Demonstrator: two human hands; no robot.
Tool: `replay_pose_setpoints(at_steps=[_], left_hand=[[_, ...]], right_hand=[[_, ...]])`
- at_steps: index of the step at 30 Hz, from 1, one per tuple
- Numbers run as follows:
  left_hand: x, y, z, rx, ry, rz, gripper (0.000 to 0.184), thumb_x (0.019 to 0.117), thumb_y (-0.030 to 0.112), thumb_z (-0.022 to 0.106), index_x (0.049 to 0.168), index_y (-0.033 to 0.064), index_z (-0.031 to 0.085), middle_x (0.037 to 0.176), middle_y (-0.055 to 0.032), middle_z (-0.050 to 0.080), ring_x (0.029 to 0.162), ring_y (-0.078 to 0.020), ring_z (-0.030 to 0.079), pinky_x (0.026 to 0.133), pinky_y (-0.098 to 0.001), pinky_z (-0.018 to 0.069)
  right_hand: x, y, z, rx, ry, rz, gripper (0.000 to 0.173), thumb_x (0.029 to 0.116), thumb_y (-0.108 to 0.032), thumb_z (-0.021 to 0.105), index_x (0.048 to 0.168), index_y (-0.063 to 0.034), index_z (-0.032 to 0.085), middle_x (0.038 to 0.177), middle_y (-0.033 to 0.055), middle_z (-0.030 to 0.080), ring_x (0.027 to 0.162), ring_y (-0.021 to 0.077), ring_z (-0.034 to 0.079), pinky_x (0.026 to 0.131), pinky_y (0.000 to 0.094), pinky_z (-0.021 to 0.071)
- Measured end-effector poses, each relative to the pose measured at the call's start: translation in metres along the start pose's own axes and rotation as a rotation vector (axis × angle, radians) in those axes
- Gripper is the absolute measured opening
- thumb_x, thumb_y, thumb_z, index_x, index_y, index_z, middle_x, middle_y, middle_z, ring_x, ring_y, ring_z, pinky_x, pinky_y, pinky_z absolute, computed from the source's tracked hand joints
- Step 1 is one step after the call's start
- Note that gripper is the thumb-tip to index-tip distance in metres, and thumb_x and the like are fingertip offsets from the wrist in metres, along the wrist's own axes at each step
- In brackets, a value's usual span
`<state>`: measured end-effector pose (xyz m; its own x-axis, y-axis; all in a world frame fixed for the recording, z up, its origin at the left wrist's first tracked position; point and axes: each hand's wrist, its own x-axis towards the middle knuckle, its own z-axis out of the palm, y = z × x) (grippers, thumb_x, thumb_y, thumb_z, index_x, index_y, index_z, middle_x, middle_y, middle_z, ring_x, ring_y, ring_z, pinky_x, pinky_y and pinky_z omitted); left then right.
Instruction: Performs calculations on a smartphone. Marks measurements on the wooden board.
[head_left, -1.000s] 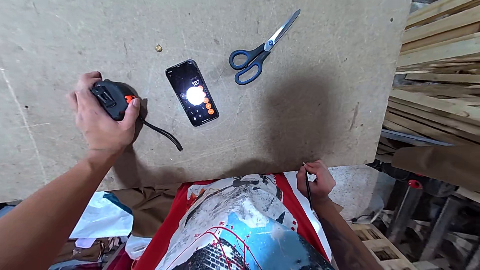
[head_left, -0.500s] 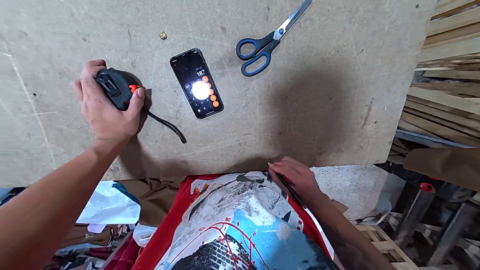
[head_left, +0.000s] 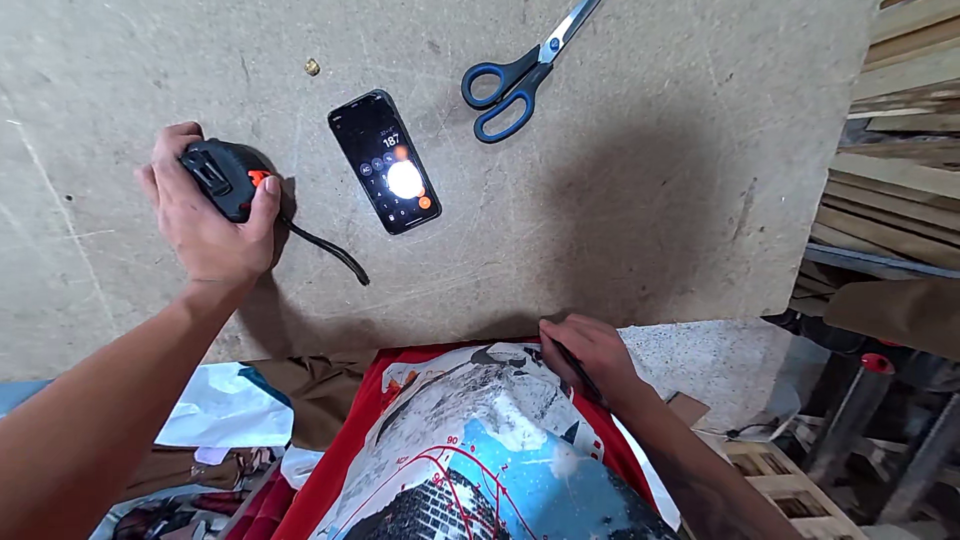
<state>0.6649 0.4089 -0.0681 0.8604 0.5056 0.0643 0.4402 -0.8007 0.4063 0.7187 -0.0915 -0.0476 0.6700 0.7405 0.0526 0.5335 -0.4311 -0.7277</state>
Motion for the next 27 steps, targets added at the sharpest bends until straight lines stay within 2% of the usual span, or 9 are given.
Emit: replay_pose_setpoints(at_steps=[3,8,11,16,21,23,27], left_hand=[[0.0,0.0,0.0,-0.002,0.002,-0.005,0.082,0.0912,0.065,0.059,0.151,0.0127,0.041,0.149,-0.0142,0.052,0.137,-0.0294,0.048,0.115,-0.0442,0.0371],[0.0,-0.006,0.001,-0.038,-0.035,-0.016,0.082,0.0926,0.061,0.061,0.154,0.0125,0.038,0.151,-0.0143,0.05,0.139,-0.0296,0.047,0.116,-0.0457,0.0375],[-0.001,-0.008,0.003,-0.048,-0.036,-0.018,0.084,0.0917,0.063,0.062,0.154,0.0125,0.038,0.152,-0.0133,0.05,0.139,-0.0283,0.047,0.116,-0.045,0.0379],[-0.001,-0.012,0.005,-0.04,-0.026,-0.031,0.083,0.0919,0.065,0.061,0.155,0.0153,0.038,0.153,-0.0113,0.05,0.14,-0.0272,0.047,0.117,-0.0449,0.0378],[-0.001,-0.014,0.006,-0.038,-0.024,-0.038,0.084,0.0924,0.066,0.06,0.156,0.0162,0.037,0.154,-0.011,0.049,0.141,-0.0276,0.046,0.118,-0.0445,0.0367],[-0.001,-0.011,0.006,-0.02,-0.033,-0.043,0.085,0.0925,0.066,0.059,0.156,0.0145,0.038,0.153,-0.0128,0.05,0.14,-0.0284,0.047,0.118,-0.0443,0.0366],[-0.001,-0.012,0.006,-0.004,-0.036,-0.055,0.086,0.0916,0.07,0.057,0.155,0.0153,0.039,0.149,-0.0135,0.052,0.138,-0.0284,0.049,0.116,-0.0459,0.0385]], right_hand=[[-0.003,-0.002,0.002,-0.024,-0.014,0.02,0.019,0.0969,-0.016,0.065,0.108,-0.0046,0.076,0.075,0.0032,0.067,0.071,0.0142,0.064,0.064,0.0288,0.0557],[-0.013,-0.002,-0.004,-0.052,0.105,0.056,0.019,0.0946,-0.015,0.066,0.108,-0.0058,0.076,0.078,0.0037,0.068,0.073,0.0147,0.065,0.065,0.0299,0.0561],[-0.015,-0.001,-0.001,-0.066,0.11,0.123,0.02,0.0935,-0.014,0.066,0.107,-0.0057,0.078,0.086,0.0041,0.071,0.08,0.0145,0.067,0.071,0.0297,0.0578],[-0.017,0.001,-0.002,-0.051,0.107,0.137,0.02,0.0945,-0.013,0.066,0.109,-0.006,0.077,0.09,0.0041,0.071,0.085,0.0144,0.067,0.074,0.0293,0.058],[-0.021,0.005,-0.01,-0.082,0.171,0.138,0.025,0.0926,-0.018,0.065,0.111,-0.0043,0.074,0.104,0.0083,0.074,0.094,0.0161,0.069,0.08,0.031,0.0598],[-0.023,0.005,-0.007,-0.116,0.199,0.169,0.024,0.0917,-0.016,0.064,0.108,-0.0027,0.075,0.102,0.0098,0.073,0.092,0.0178,0.069,0.079,0.0318,0.0597],[-0.024,0.005,-0.004,-0.129,0.229,0.226,0.02,0.0922,-0.016,0.065,0.106,-0.0043,0.074,0.097,0.0074,0.074,0.089,0.016,0.07,0.077,0.0312,0.0601]])
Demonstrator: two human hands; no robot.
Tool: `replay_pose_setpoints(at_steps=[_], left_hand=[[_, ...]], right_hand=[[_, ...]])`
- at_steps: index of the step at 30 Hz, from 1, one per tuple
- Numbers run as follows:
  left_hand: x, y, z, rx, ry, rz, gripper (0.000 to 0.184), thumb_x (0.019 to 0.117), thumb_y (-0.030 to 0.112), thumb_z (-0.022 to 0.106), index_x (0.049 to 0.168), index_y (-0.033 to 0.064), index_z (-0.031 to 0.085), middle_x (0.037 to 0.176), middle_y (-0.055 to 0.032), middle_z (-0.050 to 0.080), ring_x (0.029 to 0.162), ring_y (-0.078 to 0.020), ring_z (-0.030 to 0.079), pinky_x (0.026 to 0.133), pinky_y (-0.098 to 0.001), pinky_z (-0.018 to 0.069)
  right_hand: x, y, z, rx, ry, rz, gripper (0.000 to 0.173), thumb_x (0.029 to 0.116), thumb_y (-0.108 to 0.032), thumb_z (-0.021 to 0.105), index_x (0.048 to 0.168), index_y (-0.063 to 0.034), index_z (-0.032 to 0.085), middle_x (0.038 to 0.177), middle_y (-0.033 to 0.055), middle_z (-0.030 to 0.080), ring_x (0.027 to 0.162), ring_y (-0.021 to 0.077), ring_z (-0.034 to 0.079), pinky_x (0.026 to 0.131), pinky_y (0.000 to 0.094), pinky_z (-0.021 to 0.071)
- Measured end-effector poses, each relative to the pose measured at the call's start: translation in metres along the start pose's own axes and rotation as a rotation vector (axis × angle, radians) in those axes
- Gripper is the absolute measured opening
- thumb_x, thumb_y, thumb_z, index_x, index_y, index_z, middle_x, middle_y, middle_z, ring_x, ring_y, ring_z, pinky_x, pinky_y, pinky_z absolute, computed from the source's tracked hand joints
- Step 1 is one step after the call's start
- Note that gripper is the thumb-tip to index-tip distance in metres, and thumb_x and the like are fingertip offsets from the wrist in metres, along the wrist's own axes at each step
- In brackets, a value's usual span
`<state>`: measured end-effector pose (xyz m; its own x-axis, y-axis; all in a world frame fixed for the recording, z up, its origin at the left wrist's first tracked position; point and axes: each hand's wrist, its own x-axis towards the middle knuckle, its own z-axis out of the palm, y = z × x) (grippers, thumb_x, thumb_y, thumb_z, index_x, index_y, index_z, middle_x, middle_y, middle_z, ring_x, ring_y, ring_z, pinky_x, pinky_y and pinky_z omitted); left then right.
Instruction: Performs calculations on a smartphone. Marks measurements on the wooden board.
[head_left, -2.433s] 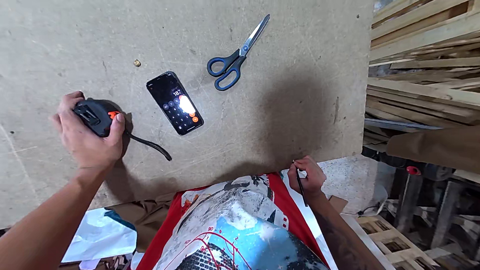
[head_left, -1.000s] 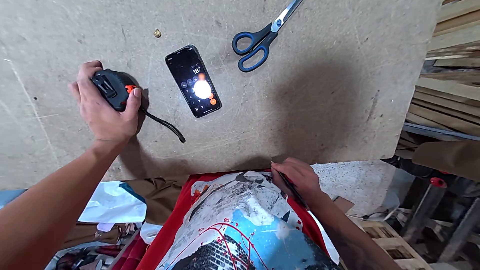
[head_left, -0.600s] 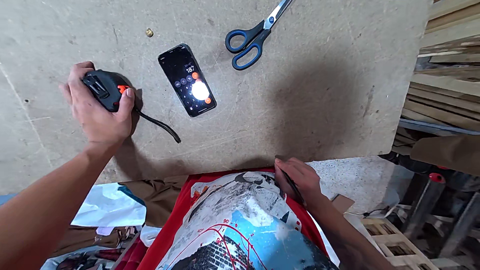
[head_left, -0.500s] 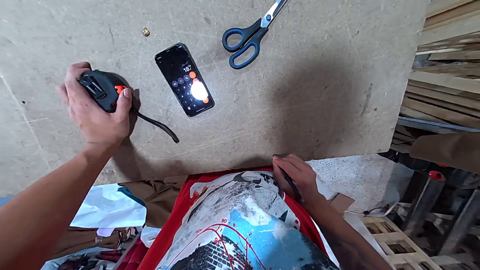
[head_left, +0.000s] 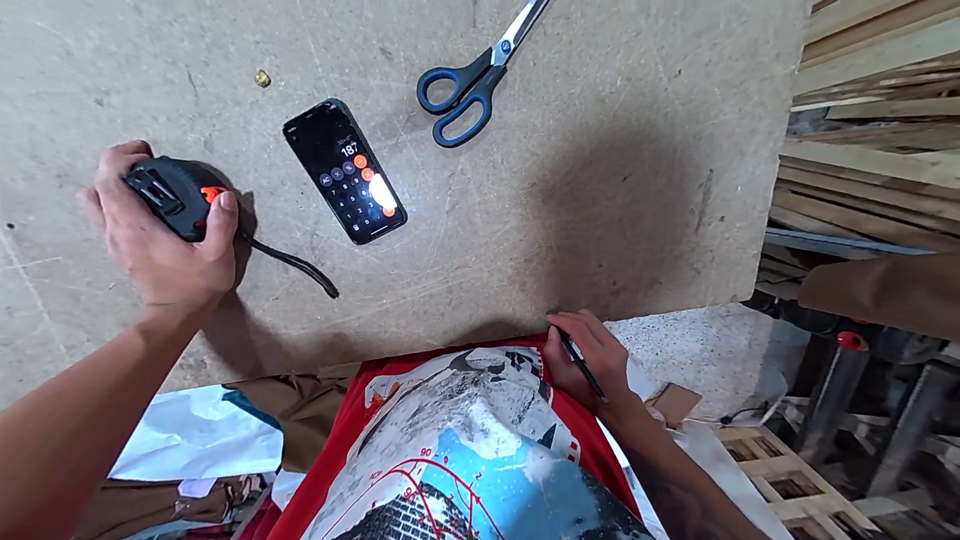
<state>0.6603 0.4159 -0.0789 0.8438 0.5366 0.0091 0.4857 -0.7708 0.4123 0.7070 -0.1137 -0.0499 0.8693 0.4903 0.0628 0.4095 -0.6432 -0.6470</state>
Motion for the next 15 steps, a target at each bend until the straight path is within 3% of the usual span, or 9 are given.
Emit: replay_pose_setpoints(at_steps=[3,7,11,15], left_hand=[[0.0,0.0,0.0,-0.003,0.0,-0.011,0.086,0.0912,0.07,0.056,0.156,0.0164,0.037,0.151,-0.0134,0.051,0.14,-0.0279,0.048,0.117,-0.0464,0.0374],[-0.002,0.001,0.0,0.006,0.003,-0.017,0.087,0.091,0.07,0.057,0.156,0.0167,0.037,0.15,-0.014,0.052,0.138,-0.0288,0.049,0.116,-0.0463,0.0383],[-0.005,-0.012,0.004,-0.005,-0.018,-0.063,0.085,0.0932,0.069,0.056,0.157,0.0175,0.035,0.152,-0.0136,0.05,0.139,-0.0295,0.049,0.117,-0.0502,0.0378],[-0.004,-0.009,0.004,0.011,-0.015,-0.072,0.087,0.0917,0.071,0.055,0.158,0.0183,0.035,0.154,-0.0122,0.047,0.14,-0.0289,0.047,0.117,-0.0493,0.0366]], right_hand=[[-0.004,0.002,-0.003,-0.001,0.073,0.036,0.014,0.0917,-0.019,0.065,0.099,-0.0078,0.068,0.091,0.0045,0.07,0.08,0.0125,0.067,0.069,0.0284,0.058],[-0.011,0.011,-0.002,-0.043,0.112,0.006,0.013,0.091,-0.02,0.066,0.091,-0.0065,0.068,0.091,0.0068,0.072,0.085,0.0159,0.07,0.074,0.0314,0.0602],[-0.011,0.012,-0.003,-0.001,0.056,0.004,0.014,0.0921,-0.018,0.065,0.092,-0.0044,0.069,0.094,0.0092,0.072,0.085,0.0174,0.069,0.073,0.0314,0.0599],[-0.014,0.015,-0.01,-0.008,0.13,-0.005,0.013,0.0921,-0.018,0.064,0.092,-0.0059,0.069,0.093,0.0076,0.073,0.082,0.0156,0.069,0.072,0.0298,0.0594]])
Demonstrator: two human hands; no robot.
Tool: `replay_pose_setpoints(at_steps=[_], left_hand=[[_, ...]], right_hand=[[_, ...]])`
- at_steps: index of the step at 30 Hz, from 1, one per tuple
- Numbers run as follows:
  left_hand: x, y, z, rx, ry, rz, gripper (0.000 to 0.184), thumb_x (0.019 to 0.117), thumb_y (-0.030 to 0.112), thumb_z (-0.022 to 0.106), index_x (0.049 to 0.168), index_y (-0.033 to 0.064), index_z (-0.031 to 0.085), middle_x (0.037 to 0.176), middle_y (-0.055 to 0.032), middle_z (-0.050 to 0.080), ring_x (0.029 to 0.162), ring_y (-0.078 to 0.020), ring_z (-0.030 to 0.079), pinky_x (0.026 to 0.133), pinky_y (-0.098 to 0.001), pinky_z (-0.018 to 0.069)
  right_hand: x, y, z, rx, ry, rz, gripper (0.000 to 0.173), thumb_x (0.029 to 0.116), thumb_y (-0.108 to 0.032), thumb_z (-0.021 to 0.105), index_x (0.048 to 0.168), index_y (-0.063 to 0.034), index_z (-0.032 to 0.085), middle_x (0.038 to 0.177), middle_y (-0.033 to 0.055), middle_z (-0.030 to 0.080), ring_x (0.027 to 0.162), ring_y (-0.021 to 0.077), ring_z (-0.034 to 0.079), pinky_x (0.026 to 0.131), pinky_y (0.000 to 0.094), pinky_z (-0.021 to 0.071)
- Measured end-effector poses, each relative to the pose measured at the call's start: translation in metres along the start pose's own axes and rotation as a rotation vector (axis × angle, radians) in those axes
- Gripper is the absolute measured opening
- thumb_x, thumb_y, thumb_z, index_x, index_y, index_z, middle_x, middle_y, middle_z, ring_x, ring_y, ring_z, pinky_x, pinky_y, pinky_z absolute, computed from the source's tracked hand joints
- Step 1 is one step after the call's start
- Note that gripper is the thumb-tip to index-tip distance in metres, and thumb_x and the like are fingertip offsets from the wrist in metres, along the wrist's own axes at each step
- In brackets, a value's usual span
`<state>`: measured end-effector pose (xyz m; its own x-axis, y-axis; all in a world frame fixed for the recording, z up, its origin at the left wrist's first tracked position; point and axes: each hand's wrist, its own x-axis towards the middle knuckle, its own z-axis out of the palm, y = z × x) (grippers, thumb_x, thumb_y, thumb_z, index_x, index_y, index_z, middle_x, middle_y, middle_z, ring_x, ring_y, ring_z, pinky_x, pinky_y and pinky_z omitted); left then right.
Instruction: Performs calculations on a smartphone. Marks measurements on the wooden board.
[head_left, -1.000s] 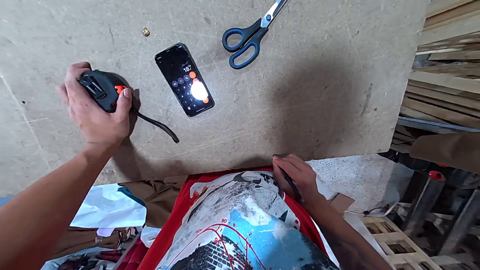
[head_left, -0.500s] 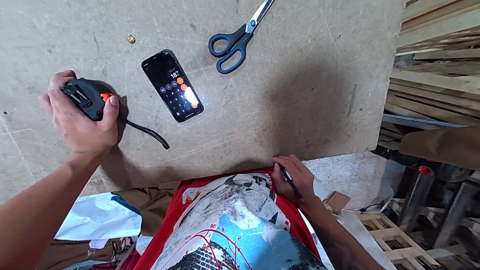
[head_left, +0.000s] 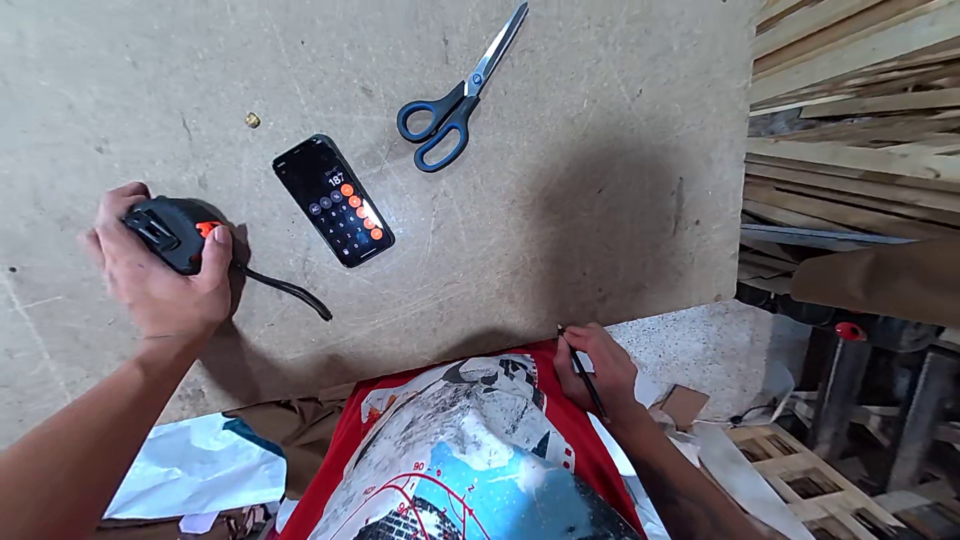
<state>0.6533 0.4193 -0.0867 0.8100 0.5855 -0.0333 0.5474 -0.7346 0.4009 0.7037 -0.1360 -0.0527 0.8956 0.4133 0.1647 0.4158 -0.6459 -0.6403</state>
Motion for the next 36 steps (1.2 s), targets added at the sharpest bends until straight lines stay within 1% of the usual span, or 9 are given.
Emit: replay_pose_setpoints(at_steps=[5,10,13,16,19,23,29,32,36], left_hand=[[0.0,-0.003,0.0,0.001,-0.005,0.008,0.086,0.0919,0.07,0.055,0.157,0.0169,0.036,0.154,-0.013,0.048,0.14,-0.0294,0.047,0.117,-0.0492,0.0376],[0.0,0.002,-0.002,0.017,-0.002,0.011,0.085,0.0927,0.07,0.053,0.156,0.0171,0.036,0.153,-0.0131,0.048,0.14,-0.0288,0.047,0.117,-0.0482,0.0368],[-0.001,0.002,-0.001,0.015,-0.008,0.013,0.084,0.0931,0.07,0.053,0.154,0.0137,0.039,0.151,-0.0154,0.049,0.139,-0.0314,0.048,0.116,-0.0502,0.0372],[-0.001,0.003,-0.002,0.009,-0.013,0.009,0.085,0.0932,0.069,0.054,0.157,0.0153,0.035,0.155,-0.0133,0.046,0.141,-0.0294,0.046,0.118,-0.0487,0.0359],[0.0,0.008,-0.005,-0.034,0.009,0.046,0.086,0.0925,0.067,0.058,0.158,0.0156,0.034,0.156,-0.0122,0.045,0.143,-0.0282,0.044,0.12,-0.046,0.0347],[0.002,0.016,-0.009,-0.03,0.045,0.102,0.083,0.0915,0.064,0.061,0.154,0.0142,0.039,0.149,-0.0145,0.052,0.137,-0.0293,0.049,0.115,-0.0453,0.0389],[0.002,0.025,-0.013,-0.013,0.029,0.083,0.082,0.091,0.063,0.061,0.152,0.0126,0.04,0.151,-0.0154,0.05,0.137,-0.031,0.048,0.115,-0.0464,0.0376],[0.001,0.025,-0.014,-0.006,0.032,0.081,0.083,0.091,0.063,0.062,0.152,0.0118,0.04,0.15,-0.016,0.051,0.138,-0.0307,0.048,0.115,-0.0459,0.0375],[0.001,0.021,-0.011,-0.012,0.045,0.101,0.082,0.0916,0.062,0.061,0.153,0.0125,0.04,0.15,-0.015,0.051,0.138,-0.0294,0.048,0.116,-0.0445,0.0377]], right_hand=[[-0.001,0.004,-0.002,-0.06,0.015,0.077,0.013,0.0913,-0.017,0.066,0.089,-0.0044,0.069,0.093,0.0082,0.072,0.083,0.0141,0.068,0.069,0.0269,0.0583],[-0.002,0.006,0.002,-0.028,0.041,0.069,0.013,0.091,-0.015,0.066,0.088,-0.003,0.069,0.091,0.0095,0.071,0.081,0.0149,0.067,0.068,0.0265,0.0576],[-0.003,0.007,0.001,-0.015,0.038,0.075,0.013,0.0911,-0.015,0.066,0.089,-0.0029,0.069,0.091,0.0092,0.071,0.082,0.0144,0.068,0.069,0.0264,0.0575],[-0.002,0.005,-0.001,-0.031,0.019,0.08,0.013,0.091,-0.016,0.066,0.089,-0.0036,0.07,0.091,0.0086,0.071,0.082,0.0142,0.068,0.069,0.0263,0.0576],[0.003,-0.001,-0.001,-0.021,-0.051,0.046,0.015,0.0922,-0.018,0.066,0.09,-0.0044,0.071,0.092,0.0085,0.072,0.084,0.016,0.069,0.072,0.0295,0.0588],[0.017,-0.016,0.0,0.125,-0.221,0.004,0.013,0.0933,-0.018,0.067,0.093,-0.0065,0.072,0.095,0.005,0.074,0.087,0.0127,0.07,0.076,0.0288,0.0607],[0.035,-0.024,0.001,0.227,-0.447,-0.124,0.015,0.0966,-0.019,0.068,0.105,-0.0084,0.076,0.101,0.0036,0.074,0.094,0.0128,0.069,0.081,0.0292,0.0602],[0.037,-0.026,0.006,0.244,-0.476,-0.171,0.018,0.0979,-0.019,0.068,0.11,-0.0088,0.077,0.104,0.0035,0.075,0.097,0.0129,0.07,0.085,0.0291,0.0597],[0.042,-0.029,0.015,0.275,-0.45,-0.213,0.016,0.0972,-0.017,0.069,0.107,-0.0065,0.077,0.103,0.0047,0.076,0.099,0.0138,0.072,0.089,0.0298,0.0604]])
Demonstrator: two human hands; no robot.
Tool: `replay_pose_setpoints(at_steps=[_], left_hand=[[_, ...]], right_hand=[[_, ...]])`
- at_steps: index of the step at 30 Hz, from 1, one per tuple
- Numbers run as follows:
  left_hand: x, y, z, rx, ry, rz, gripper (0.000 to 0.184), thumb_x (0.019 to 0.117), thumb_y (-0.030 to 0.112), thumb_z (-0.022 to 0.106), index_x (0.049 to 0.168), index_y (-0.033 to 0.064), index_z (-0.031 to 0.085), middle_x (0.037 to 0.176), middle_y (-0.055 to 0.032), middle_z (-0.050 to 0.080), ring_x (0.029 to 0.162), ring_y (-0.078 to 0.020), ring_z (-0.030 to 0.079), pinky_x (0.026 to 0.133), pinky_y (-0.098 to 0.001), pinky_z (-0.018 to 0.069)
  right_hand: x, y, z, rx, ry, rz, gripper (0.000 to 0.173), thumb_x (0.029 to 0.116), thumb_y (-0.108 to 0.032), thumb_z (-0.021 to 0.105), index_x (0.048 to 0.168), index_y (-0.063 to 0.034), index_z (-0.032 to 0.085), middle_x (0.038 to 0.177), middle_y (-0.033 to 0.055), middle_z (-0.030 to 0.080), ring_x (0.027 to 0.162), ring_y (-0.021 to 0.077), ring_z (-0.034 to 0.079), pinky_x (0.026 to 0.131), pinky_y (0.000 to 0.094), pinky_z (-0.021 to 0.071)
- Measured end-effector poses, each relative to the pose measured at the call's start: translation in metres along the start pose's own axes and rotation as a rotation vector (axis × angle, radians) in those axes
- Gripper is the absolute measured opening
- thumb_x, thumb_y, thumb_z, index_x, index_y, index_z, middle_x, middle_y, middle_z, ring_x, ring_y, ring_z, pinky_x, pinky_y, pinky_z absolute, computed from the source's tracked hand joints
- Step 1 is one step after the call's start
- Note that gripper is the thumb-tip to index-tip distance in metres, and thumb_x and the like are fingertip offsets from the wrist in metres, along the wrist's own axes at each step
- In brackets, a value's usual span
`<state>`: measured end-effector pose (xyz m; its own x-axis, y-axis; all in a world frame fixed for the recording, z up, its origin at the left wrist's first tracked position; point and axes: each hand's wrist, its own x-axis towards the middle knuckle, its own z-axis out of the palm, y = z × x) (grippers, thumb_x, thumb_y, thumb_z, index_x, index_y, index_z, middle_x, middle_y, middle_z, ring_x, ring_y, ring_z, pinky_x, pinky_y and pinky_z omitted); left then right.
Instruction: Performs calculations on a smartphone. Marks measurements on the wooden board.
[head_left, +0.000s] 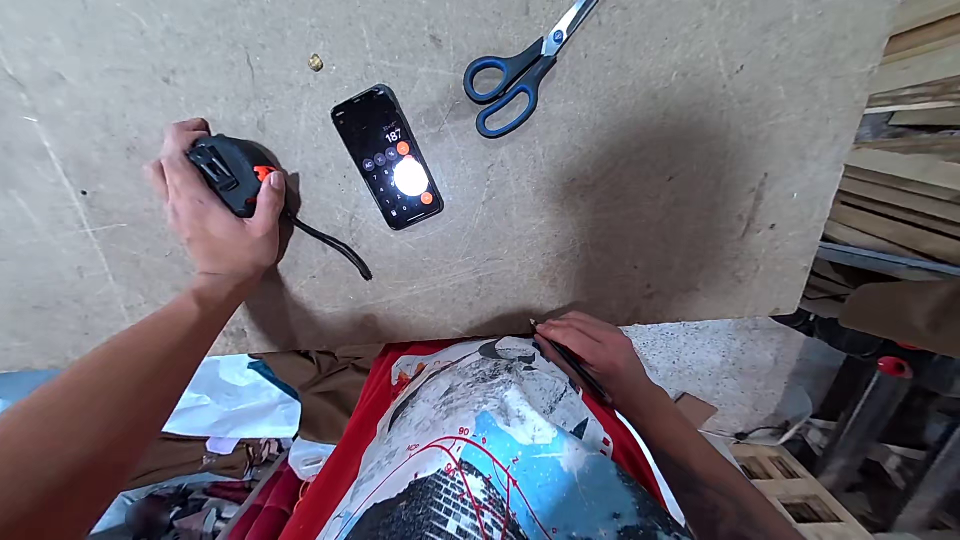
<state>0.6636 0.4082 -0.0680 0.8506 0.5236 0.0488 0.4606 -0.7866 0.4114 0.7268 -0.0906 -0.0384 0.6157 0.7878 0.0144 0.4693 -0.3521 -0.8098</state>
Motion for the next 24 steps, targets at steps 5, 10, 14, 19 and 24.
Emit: replay_pose_setpoints(at_steps=[5,10,14,19,24], left_hand=[[0.001,0.0,0.001,0.009,0.002,-0.001,0.082,0.0914,0.063,0.061,0.153,0.0131,0.04,0.15,-0.0141,0.051,0.138,-0.0293,0.048,0.115,-0.0445,0.0378],[0.002,-0.001,0.001,-0.007,-0.01,0.002,0.083,0.0917,0.063,0.06,0.153,0.0122,0.039,0.152,-0.014,0.05,0.139,-0.0297,0.046,0.117,-0.0444,0.0358],[0.001,-0.006,0.003,-0.012,-0.006,0.009,0.082,0.0917,0.063,0.061,0.153,0.0132,0.039,0.151,-0.0127,0.051,0.139,-0.0283,0.048,0.116,-0.0441,0.0372],[0.001,-0.004,0.002,-0.001,-0.02,-0.004,0.082,0.0923,0.063,0.06,0.154,0.0138,0.038,0.151,-0.0141,0.051,0.138,-0.0289,0.048,0.116,-0.0451,0.0381],[0.001,-0.008,0.004,-0.032,-0.023,-0.013,0.085,0.0913,0.065,0.06,0.155,0.0137,0.037,0.151,-0.0138,0.05,0.138,-0.0281,0.048,0.116,-0.0445,0.0385]], right_hand=[[0.003,0.007,0.002,0.015,-0.075,-0.021,0.016,0.0989,-0.017,0.065,0.105,-0.0076,0.076,0.1,0.0029,0.075,0.096,0.0132,0.07,0.086,0.0287,0.0594],[-0.003,0.005,-0.004,0.02,0.04,-0.003,0.013,0.0946,-0.015,0.068,0.099,-0.005,0.075,0.094,0.0051,0.075,0.09,0.0134,0.071,0.078,0.0289,0.0611],[-0.007,0.006,-0.002,-0.033,0.134,0.009,0.013,0.0924,-0.016,0.07,0.099,-0.0058,0.074,0.09,0.0042,0.074,0.084,0.0132,0.071,0.074,0.0294,0.061],[-0.008,0.008,0.001,-0.05,0.06,0.048,0.014,0.095,-0.016,0.067,0.101,-0.0056,0.074,0.088,0.0038,0.072,0.083,0.0133,0.069,0.073,0.0296,0.06],[-0.017,0.012,0.0,-0.101,0.259,-0.002,0.013,0.0903,-0.014,0.07,0.097,-0.0038,0.072,0.09,0.0063,0.074,0.084,0.0148,0.072,0.075,0.031,0.0619]])
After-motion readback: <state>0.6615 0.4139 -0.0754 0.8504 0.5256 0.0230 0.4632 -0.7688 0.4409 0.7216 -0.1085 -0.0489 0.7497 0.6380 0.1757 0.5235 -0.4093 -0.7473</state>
